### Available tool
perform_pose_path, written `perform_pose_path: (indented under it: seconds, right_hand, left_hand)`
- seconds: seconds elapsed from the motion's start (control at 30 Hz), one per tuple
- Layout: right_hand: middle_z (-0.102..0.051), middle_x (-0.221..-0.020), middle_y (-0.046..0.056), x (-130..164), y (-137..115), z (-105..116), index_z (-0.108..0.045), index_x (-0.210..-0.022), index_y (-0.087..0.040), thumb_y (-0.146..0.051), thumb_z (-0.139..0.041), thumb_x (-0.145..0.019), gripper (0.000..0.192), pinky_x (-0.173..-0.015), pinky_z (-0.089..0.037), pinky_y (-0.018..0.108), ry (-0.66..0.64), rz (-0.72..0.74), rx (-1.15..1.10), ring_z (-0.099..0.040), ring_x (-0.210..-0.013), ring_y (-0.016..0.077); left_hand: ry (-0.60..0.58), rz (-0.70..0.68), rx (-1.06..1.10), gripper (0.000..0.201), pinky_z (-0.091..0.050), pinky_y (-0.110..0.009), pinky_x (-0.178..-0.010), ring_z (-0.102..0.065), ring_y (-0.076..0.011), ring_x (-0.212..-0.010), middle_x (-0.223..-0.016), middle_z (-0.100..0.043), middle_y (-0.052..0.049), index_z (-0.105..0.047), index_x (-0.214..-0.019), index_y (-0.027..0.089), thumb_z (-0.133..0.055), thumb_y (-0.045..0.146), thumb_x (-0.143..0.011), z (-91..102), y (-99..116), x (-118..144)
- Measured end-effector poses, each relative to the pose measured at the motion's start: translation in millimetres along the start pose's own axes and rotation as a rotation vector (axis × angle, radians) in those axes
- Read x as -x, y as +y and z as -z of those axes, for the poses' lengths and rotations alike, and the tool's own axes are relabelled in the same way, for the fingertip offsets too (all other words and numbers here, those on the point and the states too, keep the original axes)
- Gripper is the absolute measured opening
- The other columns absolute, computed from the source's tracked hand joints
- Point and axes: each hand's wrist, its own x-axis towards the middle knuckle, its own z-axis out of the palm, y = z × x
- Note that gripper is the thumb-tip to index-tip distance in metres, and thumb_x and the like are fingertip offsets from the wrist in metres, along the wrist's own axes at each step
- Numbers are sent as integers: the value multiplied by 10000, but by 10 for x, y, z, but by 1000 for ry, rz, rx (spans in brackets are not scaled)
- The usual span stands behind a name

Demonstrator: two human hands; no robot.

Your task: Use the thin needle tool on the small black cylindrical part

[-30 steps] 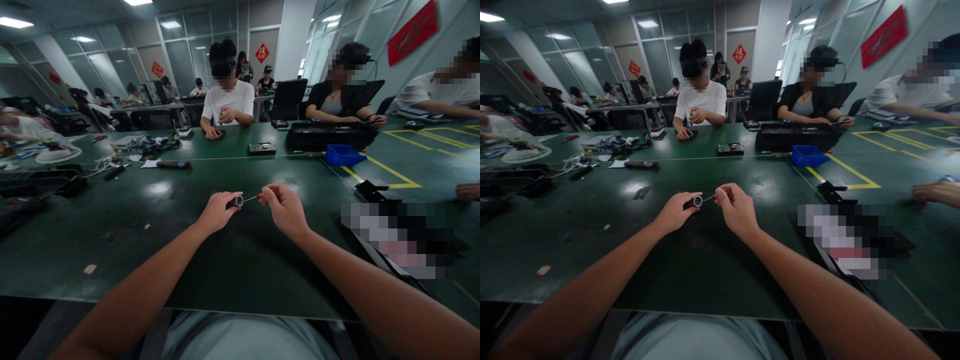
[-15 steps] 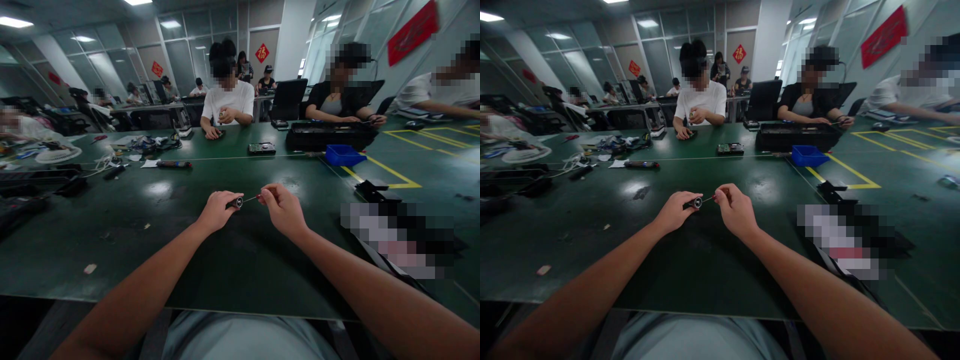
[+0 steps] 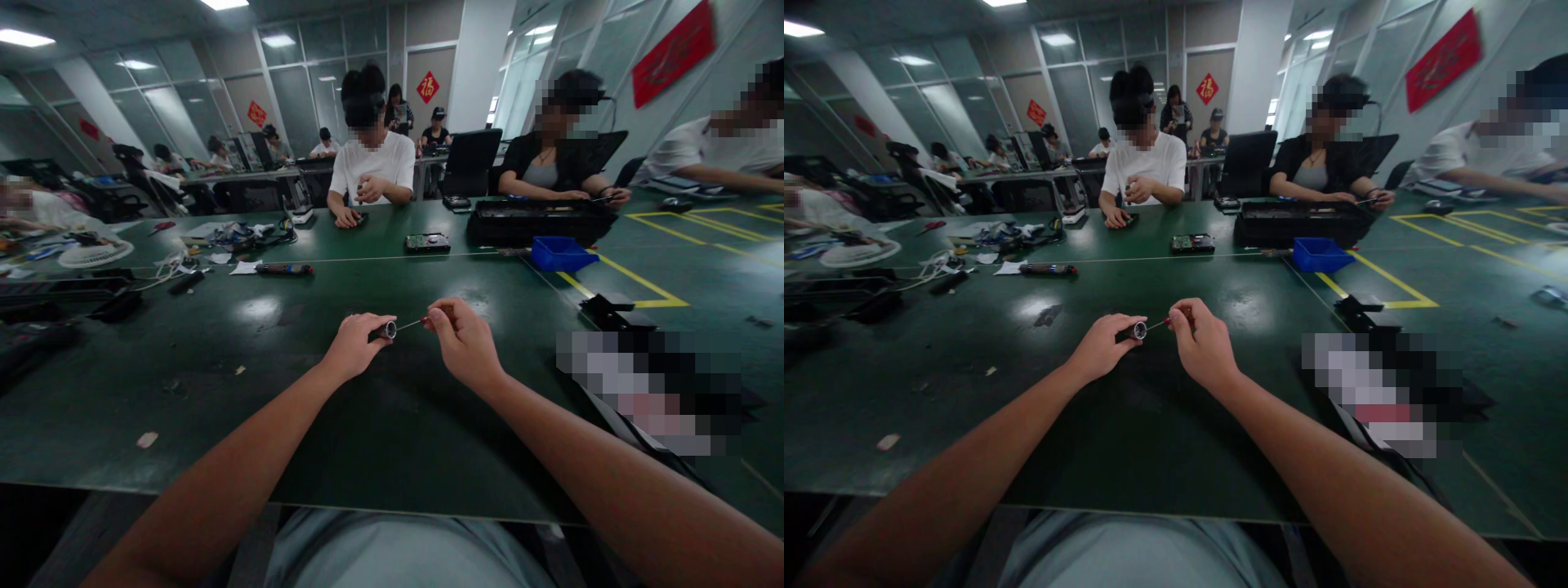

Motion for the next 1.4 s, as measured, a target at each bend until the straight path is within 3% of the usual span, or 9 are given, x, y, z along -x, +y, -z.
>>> perform_pose_path:
  seconds: [0.17,0.6,0.83,1.1,1.4]
  right_hand:
    - [-747,-878,60,-2,0,-28,-599,-1003,-219,-364,-502,-967,178,-765,-549,373,-92,-42,-51,-731,-850,219]
    - [-720,-848,59,-22,9,21,-578,-963,-221,-375,-464,-978,192,-727,-507,363,65,-19,32,-700,-789,219]
    - [-722,-828,53,-16,-15,12,-572,-970,-223,-349,-463,-975,166,-719,-494,352,-5,33,65,-704,-784,216]
    - [-713,-794,54,-33,-27,37,-566,-920,-231,-340,-448,-966,167,-684,-470,347,45,25,138,-679,-740,216]
    - [-701,-784,51,-51,-32,57,-556,-908,-231,-339,-458,-967,158,-671,-453,345,68,-2,154,-670,-732,217]
  left_hand:
    - [-22,-8,9,384,-422,-441,-1006,-600,-238,-1126,-1225,-685,-52,-640,-1287,260,-652,225,-905,-1,-14,-3]
    - [-4,-9,-14,402,-414,-444,-1007,-610,-236,-1102,-1208,-693,-48,-656,-1266,262,-703,228,-869,-29,-58,-5]
    - [-20,1,-7,399,-409,-454,-1017,-608,-238,-1102,-1189,-694,-49,-654,-1266,263,-699,221,-871,-32,-50,1]
    - [-64,31,37,401,-447,-422,-977,-608,-237,-1073,-1161,-686,-62,-655,-1271,245,-682,206,-872,-27,-46,-3]
    - [-26,110,111,394,-466,-416,-988,-611,-237,-1088,-1188,-670,-67,-647,-1261,227,-682,208,-869,-19,-47,-7]
